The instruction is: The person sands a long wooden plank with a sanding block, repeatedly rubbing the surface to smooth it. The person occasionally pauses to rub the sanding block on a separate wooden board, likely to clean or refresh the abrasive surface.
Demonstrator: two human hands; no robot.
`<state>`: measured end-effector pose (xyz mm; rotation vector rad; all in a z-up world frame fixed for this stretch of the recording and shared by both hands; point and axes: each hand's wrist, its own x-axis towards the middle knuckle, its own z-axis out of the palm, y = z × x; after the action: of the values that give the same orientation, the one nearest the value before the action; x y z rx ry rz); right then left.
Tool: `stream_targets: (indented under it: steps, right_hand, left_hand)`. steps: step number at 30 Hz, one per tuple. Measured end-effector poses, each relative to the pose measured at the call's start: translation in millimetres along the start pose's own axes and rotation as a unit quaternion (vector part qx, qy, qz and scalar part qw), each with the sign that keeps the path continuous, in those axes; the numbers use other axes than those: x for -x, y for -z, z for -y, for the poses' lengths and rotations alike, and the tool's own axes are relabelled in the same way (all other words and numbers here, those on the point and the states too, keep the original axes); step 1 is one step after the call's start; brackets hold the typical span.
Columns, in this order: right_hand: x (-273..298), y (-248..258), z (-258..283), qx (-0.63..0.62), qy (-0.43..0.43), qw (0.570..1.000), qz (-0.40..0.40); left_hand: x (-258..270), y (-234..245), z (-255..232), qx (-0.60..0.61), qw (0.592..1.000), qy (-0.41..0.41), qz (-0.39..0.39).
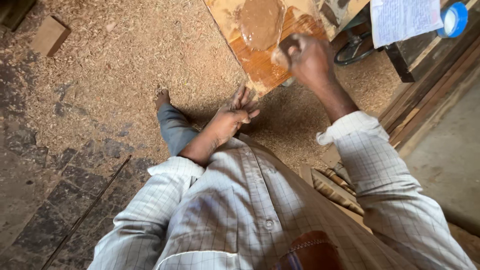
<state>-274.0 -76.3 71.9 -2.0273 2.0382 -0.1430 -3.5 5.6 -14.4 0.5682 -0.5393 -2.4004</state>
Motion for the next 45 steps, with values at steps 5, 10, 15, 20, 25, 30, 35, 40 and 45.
stream_targets:
  steps: [5, 10, 15, 20, 25, 30, 35, 40, 45]
  right_hand:
    - [27.4, 29.7, 13.3, -0.130, 0.132, 0.982, 0.041]
    - [52.2, 9.1, 16.5, 0.042, 0.174, 0.969, -0.172]
    - [90.7, -3.2, 8.5, 0.149, 0.294, 0.931, -0.159]
    - [35.5, 25.9, -38.4, -0.010, -0.078, 0.996, -0.038]
    - [-9.8, 9.9, -28.7, 0.018, 0.180, 0.963, -0.202]
    - [8.1, 10.1, 18.4, -0.098, 0.034, 0.994, 0.043]
    - [38.7, 28.6, 34.3, -0.111, 0.094, 0.986, 0.079]
    - [27.5, 33.6, 12.8, -0.362, 0.007, 0.931, 0.040]
    - [73.9, -6.4, 27.8, 0.306, 0.250, 0.899, -0.188]
  left_hand:
    - [-1.0, -6.9, -0.8, 0.013, 1.000, -0.009, 0.008]
    - [6.2, 1.8, 4.5, -0.004, 1.000, -0.021, 0.007]
    - [8.5, 2.7, 1.8, 0.026, 0.999, -0.024, -0.007]
    - [1.6, 0.1, -3.1, 0.003, 1.000, 0.024, 0.004]
    - [0.7, 5.0, -1.4, -0.001, 0.999, -0.022, 0.027]
    - [1.6, 5.3, 3.4, 0.004, 1.000, -0.003, 0.012]
    - [1.2, 1.1, -1.5, 0.016, 1.000, 0.005, 0.013]
    - [2.3, 0.9, -6.4, 0.007, 1.000, 0.018, 0.014]
    - [1.7, 4.8, 7.7, 0.065, 0.998, 0.007, 0.019]
